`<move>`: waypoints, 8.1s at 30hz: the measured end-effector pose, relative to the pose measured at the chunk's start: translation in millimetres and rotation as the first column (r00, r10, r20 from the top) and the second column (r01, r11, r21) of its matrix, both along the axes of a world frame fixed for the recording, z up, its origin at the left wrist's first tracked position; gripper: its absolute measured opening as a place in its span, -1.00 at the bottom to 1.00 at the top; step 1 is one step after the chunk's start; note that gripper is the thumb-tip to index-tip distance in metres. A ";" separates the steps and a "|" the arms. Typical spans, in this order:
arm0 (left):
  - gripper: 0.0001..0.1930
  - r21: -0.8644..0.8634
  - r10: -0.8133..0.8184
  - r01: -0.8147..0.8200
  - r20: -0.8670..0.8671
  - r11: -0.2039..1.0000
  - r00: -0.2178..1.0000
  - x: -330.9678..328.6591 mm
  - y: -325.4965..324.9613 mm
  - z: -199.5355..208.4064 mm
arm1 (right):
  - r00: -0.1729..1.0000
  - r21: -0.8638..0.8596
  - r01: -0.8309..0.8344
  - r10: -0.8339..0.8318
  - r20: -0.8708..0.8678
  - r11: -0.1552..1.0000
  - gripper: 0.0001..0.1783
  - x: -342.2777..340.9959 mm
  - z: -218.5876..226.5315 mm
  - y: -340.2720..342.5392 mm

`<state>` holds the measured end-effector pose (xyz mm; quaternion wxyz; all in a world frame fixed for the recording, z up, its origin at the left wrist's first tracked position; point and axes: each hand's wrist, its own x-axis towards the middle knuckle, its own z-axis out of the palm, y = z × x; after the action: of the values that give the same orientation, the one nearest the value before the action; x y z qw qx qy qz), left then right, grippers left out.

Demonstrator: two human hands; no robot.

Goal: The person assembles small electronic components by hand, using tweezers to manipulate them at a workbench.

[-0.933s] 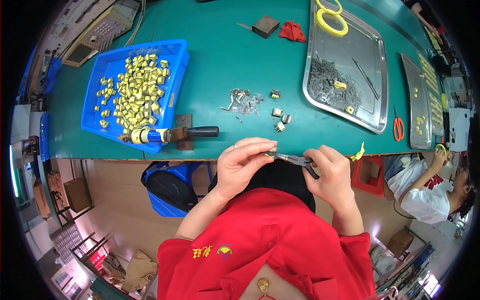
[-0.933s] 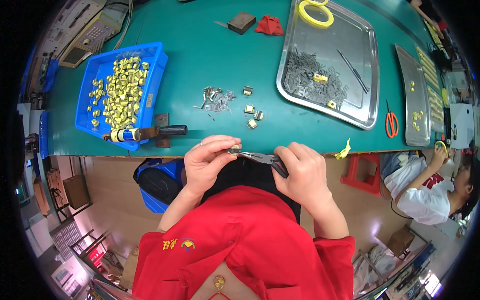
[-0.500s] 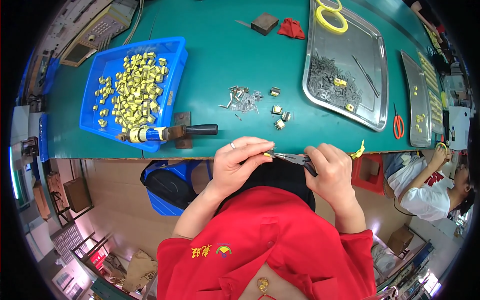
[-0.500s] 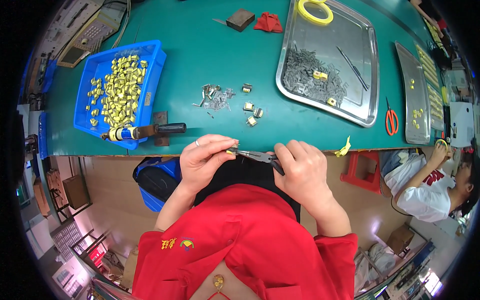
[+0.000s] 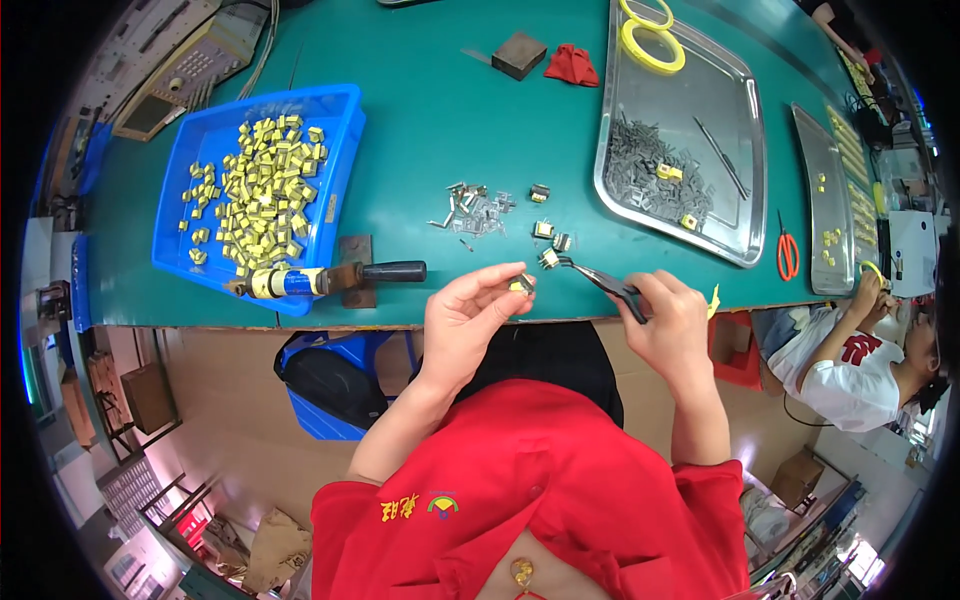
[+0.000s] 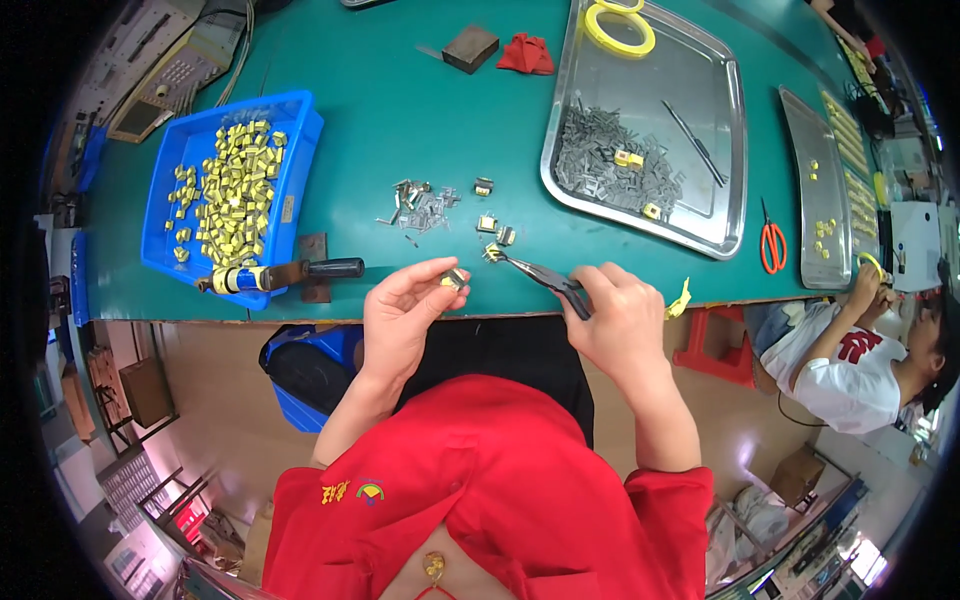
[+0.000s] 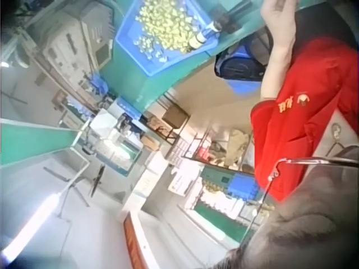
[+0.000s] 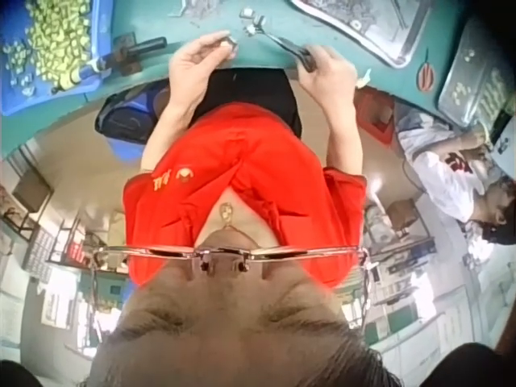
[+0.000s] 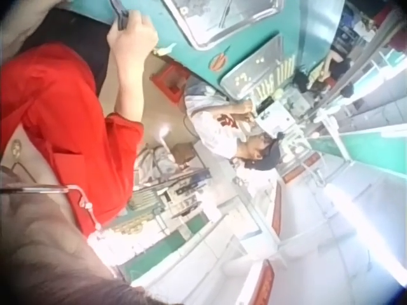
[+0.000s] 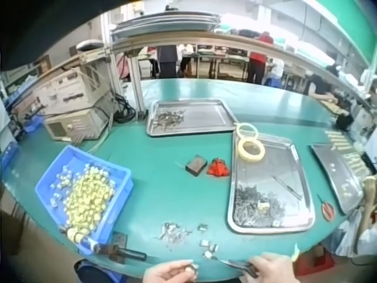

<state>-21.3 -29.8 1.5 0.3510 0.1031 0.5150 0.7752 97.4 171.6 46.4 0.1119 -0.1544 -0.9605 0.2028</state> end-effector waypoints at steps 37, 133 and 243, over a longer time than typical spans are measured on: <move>-0.71 -0.007 0.002 -0.004 -0.220 1.000 0.975 6.2 -2.5 7.5 | 0.988 -0.082 -0.131 0.123 -0.089 0.988 -0.71 -4.2 4.7 -23.5; -0.71 0.093 -0.111 0.103 0.083 0.990 0.990 2.6 2.8 0.0 | 0.914 -0.699 -0.339 0.046 -0.402 0.629 -0.84 -31.5 -16.0 -23.9; -0.67 0.046 -0.031 0.045 -0.257 0.998 0.966 -7.3 -2.8 -6.5 | 0.964 -0.713 -0.223 0.040 -0.264 0.665 -0.67 -40.1 -36.4 -27.6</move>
<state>-28.6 -32.6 -5.0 0.2935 0.2212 0.5341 0.7614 57.3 144.0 10.0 0.1334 -0.0922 -0.7862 0.5963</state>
